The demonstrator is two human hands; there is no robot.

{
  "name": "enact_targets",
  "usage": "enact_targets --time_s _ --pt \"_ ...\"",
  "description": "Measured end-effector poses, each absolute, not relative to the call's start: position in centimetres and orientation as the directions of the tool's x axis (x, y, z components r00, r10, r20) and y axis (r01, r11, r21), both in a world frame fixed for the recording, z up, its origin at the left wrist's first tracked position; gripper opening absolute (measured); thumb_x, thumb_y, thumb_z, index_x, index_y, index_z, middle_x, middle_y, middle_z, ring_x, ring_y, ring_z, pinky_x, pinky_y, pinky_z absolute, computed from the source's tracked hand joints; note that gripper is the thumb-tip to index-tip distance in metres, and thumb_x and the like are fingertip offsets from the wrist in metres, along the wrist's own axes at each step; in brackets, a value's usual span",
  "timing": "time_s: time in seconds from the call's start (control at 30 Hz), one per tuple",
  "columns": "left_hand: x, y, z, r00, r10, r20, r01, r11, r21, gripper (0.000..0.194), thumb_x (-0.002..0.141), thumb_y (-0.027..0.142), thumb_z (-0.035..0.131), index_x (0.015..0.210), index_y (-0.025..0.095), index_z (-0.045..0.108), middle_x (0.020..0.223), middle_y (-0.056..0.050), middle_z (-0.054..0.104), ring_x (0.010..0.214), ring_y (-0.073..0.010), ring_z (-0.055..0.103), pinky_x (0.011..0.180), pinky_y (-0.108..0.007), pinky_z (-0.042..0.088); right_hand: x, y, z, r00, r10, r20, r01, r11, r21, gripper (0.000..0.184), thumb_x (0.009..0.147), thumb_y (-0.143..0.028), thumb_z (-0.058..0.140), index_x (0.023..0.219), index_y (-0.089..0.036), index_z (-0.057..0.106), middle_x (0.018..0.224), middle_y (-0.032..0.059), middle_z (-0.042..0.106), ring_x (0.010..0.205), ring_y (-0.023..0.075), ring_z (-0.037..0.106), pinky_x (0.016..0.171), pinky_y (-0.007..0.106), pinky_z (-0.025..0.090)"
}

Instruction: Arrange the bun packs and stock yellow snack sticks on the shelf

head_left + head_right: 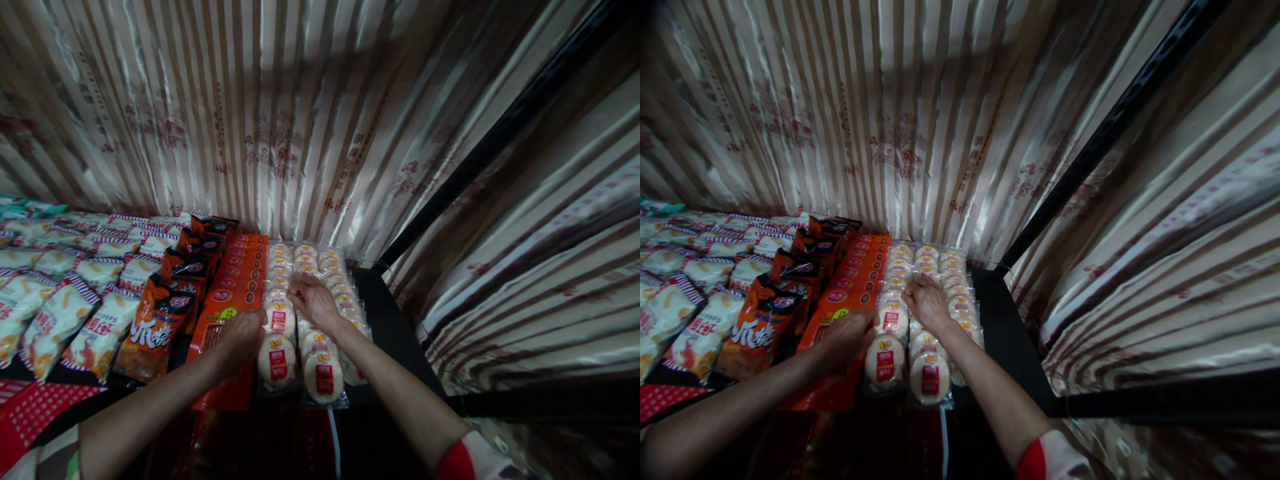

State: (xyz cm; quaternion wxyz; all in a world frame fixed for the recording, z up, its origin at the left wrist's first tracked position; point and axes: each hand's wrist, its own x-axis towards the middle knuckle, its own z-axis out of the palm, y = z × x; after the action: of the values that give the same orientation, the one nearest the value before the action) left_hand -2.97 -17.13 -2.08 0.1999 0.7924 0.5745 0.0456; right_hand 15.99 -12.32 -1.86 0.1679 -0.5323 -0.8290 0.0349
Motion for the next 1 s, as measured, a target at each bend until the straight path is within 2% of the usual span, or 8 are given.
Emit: enact_targets --time_s 0.07,0.2,0.4,0.6,0.8,1.0 --pt "-3.0 -16.7 -2.6 0.345 0.924 -0.165 0.877 -0.254 0.407 0.019 0.079 0.016 0.042 0.088 0.018 0.058 0.086 -0.005 0.066 0.079 -0.0174 0.060 0.067 -0.026 0.040 16.0 -12.3 -1.9 -0.373 0.896 0.240 0.873 0.427 -0.238 0.012 0.082 -0.025 0.056 0.074 -0.019 0.062 0.076 0.0037 0.059 0.085 0.0173 0.054 0.086 0.030 0.041" --pt "-2.8 -16.1 -2.7 0.324 0.935 -0.147 0.880 -0.240 0.409 0.024 0.084 0.019 0.035 0.082 0.018 0.059 0.088 -0.007 0.065 0.078 -0.0176 0.061 0.066 -0.026 0.039 16.1 -12.4 -2.0 -0.365 0.896 0.252 0.870 0.425 -0.251 0.011 0.081 -0.024 0.057 0.073 -0.019 0.062 0.077 0.0036 0.060 0.085 0.0166 0.055 0.087 0.030 0.040" --pt "-2.0 -15.7 -1.9 0.248 0.962 -0.116 0.892 -0.180 0.416 0.025 0.087 0.019 0.033 0.089 0.018 0.058 0.096 -0.007 0.062 0.083 -0.0161 0.060 0.070 -0.025 0.040 16.2 -12.3 -2.2 -0.361 0.899 0.247 0.856 0.425 -0.296 0.010 0.081 -0.024 0.057 0.073 -0.020 0.062 0.072 0.0017 0.060 0.087 0.0165 0.056 0.092 0.032 0.038" --pt "-1.7 -15.2 -2.2 0.254 0.963 -0.086 0.885 -0.196 0.422 0.027 0.088 0.022 0.031 0.093 0.019 0.058 0.101 -0.008 0.060 0.084 -0.0172 0.059 0.069 -0.026 0.041 16.3 -12.3 -2.3 -0.357 0.897 0.258 0.852 0.427 -0.303 0.009 0.081 -0.025 0.058 0.081 -0.019 0.065 0.082 0.0043 0.064 0.093 0.0180 0.057 0.094 0.034 0.038" --pt "-1.6 -15.1 -2.2 0.263 0.963 -0.068 0.889 -0.214 0.405 0.025 0.087 0.019 0.033 0.095 0.019 0.057 0.102 -0.008 0.059 0.082 -0.0170 0.060 0.068 -0.026 0.041 16.9 -13.2 -1.6 -0.436 0.833 0.340 0.802 0.531 -0.273 0.015 0.084 -0.029 0.053 0.084 -0.021 0.066 0.086 0.0050 0.062 0.089 0.0180 0.056 0.089 0.035 0.041" --pt "-1.5 -15.2 -2.2 0.263 0.962 -0.075 0.892 -0.212 0.400 0.025 0.087 0.017 0.033 0.096 0.019 0.056 0.104 -0.007 0.059 0.082 -0.0169 0.059 0.068 -0.026 0.042 17.1 -14.2 -1.0 -0.552 0.804 0.222 0.784 0.591 -0.192 0.018 0.083 -0.034 0.055 0.083 -0.020 0.066 0.085 0.0054 0.061 0.088 0.0184 0.054 0.081 0.031 0.042"
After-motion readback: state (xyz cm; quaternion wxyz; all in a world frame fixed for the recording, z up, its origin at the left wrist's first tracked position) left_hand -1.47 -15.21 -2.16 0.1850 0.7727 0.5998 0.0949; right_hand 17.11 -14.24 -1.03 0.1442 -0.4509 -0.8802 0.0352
